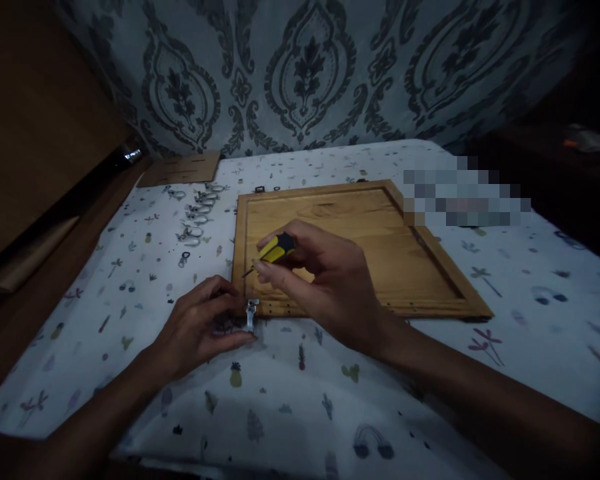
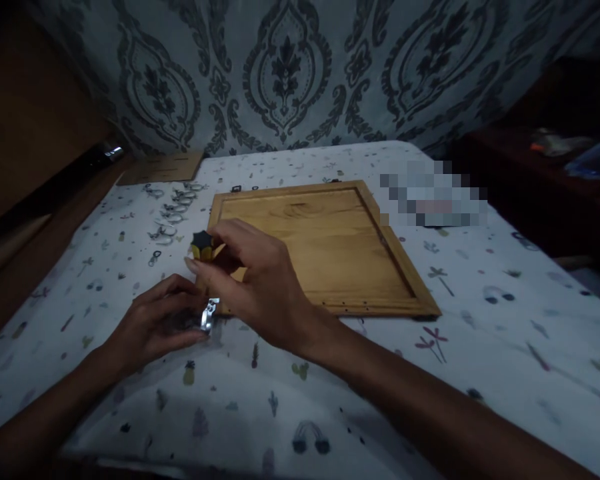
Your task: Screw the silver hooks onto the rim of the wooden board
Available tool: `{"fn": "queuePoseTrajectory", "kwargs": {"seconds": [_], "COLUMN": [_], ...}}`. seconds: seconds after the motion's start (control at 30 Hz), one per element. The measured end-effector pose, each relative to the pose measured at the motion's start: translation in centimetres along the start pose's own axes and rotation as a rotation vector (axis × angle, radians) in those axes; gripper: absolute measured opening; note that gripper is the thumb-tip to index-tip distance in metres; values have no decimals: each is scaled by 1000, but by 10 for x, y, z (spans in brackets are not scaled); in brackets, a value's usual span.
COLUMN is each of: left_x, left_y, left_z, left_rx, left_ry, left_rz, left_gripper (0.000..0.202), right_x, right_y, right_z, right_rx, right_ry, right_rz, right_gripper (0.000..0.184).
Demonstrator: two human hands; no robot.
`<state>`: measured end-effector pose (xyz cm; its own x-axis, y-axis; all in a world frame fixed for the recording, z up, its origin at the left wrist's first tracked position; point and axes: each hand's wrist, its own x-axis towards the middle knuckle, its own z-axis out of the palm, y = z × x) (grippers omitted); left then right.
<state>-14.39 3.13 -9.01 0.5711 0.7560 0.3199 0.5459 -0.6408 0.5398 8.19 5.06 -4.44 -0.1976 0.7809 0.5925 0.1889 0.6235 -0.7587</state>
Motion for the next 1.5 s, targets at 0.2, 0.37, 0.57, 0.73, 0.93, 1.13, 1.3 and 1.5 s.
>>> {"fn": "queuePoseTrajectory", "kwargs": {"seconds": [0.2,0.37,0.57,0.73,0.93,1.13,1.3,1.5], "left_x": [1,-1,-2,-2,-3,-3,-2,-2], "left_y": [0,-1,-4,-6,-6,-3,-3,-5], "left_z": [0,2,3,4,4,5,4,5], "left_rx": [14,8,22,26,19,-13,-8,-5], "left_ry": [6,27,30,41,40,43,36,24], "left_rz": [19,20,37,42,38,11,5,3], "left_gripper": [32,31,32,33,33,25,24,30], "right_x": [-26,-42,-61,-71,-70,-79,-84,-87], "right_y": [11,14,21,25,13,-8,-7,-3], "right_z": [-14,-16,-15,-17,-13,4,18,27], "right_rx": [-313,-436,-615,-629,-582,-556,-634,-710], "right_ry": [-91,-129,-338,-402,-365,-268,-181,-156], "right_rz": [-246,-307,-364,-403,-370,-298,-245,-242], "right_gripper": [27,25,30,29,33,26,11,9]}}
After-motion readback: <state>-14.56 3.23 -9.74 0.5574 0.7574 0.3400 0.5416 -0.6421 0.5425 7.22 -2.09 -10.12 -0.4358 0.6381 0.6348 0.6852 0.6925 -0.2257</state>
